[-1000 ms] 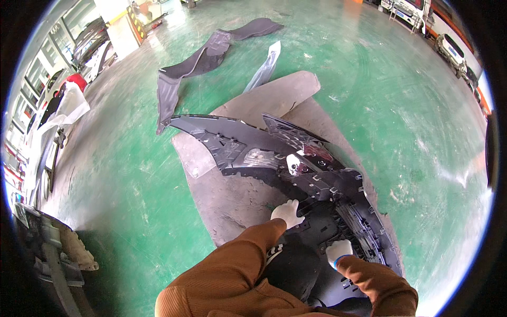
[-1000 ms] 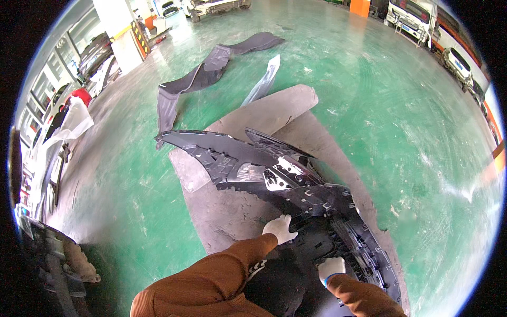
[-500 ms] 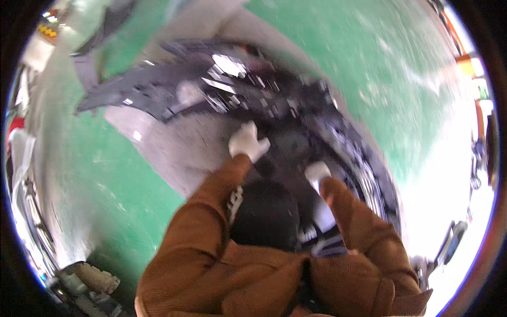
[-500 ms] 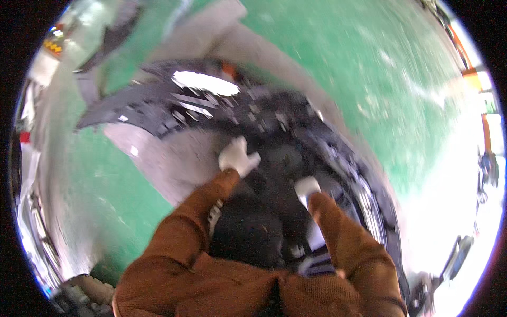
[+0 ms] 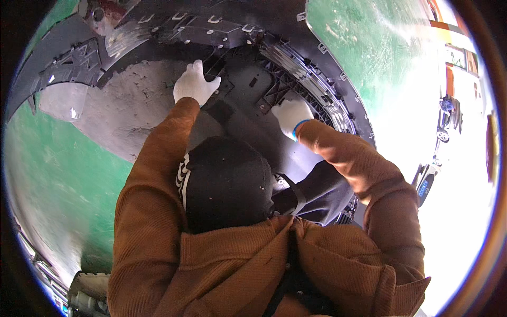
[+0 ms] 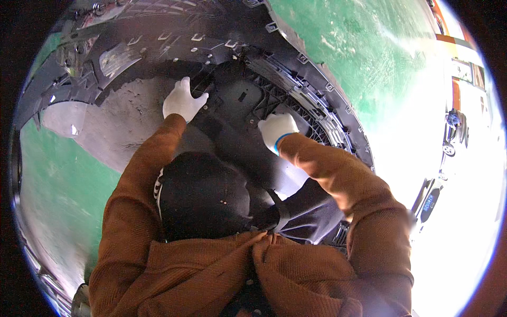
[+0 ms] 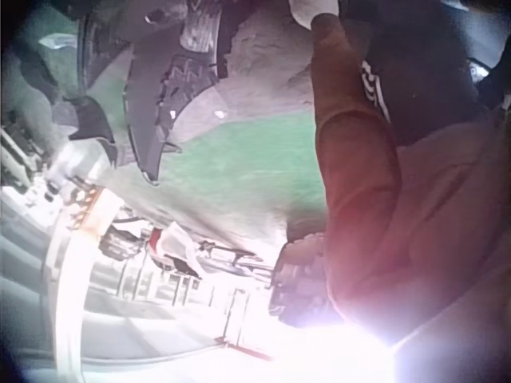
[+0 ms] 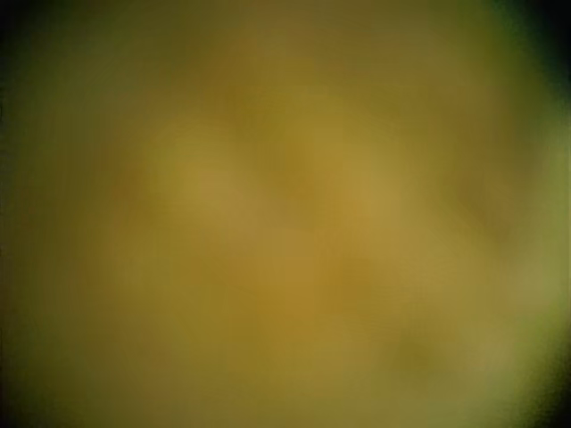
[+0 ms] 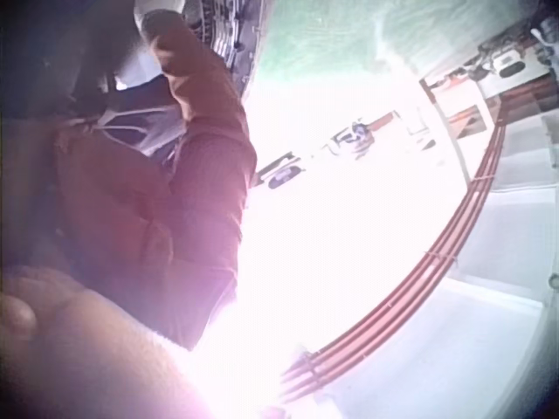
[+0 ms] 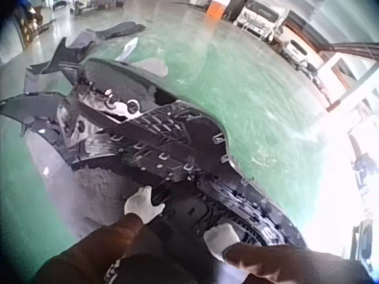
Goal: The person sits on the floor and uses a screwdriver to fasten screws into a large black plastic car part, likely a bumper or underbody panel. They repeatedly pick up screws from a pile on the floor and tighten them into the part.
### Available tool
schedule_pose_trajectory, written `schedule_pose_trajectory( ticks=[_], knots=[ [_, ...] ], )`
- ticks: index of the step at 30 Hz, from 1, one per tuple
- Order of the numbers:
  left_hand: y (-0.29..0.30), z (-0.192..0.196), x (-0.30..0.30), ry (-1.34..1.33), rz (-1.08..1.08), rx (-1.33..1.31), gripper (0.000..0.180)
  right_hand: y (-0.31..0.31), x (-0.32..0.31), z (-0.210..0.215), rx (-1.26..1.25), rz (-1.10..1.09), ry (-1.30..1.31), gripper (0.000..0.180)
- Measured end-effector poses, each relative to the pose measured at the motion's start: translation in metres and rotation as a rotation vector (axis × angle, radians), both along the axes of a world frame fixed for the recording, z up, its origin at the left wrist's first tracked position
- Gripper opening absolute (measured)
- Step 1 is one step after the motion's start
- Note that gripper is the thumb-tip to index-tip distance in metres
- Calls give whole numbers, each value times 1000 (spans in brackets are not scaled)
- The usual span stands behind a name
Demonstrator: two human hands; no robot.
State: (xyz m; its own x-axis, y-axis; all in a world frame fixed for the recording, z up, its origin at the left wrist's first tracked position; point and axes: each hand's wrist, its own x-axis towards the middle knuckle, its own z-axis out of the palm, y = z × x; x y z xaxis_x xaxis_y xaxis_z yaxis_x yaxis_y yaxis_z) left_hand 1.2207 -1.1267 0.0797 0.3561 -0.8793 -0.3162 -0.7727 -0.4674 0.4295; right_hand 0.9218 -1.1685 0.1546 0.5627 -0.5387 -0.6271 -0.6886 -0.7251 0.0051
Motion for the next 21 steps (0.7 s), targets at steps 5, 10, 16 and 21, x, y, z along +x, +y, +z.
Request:
schedule_pose_trajectory(
  ticks=[5,10,16,21],
  knots=[
    [-6,5,0,67,-23,74,84,10,21,14,69,-13,240,27],
    [-5,5,2,76,-18,115,85,14,15,-3,151,-516,64,31],
    [-6,-1,2,83,-41,109,85,0,-51,-81,135,181,-224,17],
    [-7,4,1,82,-55,110,87,-4,-68,-103,624,-588,-67,8]
  ],
)
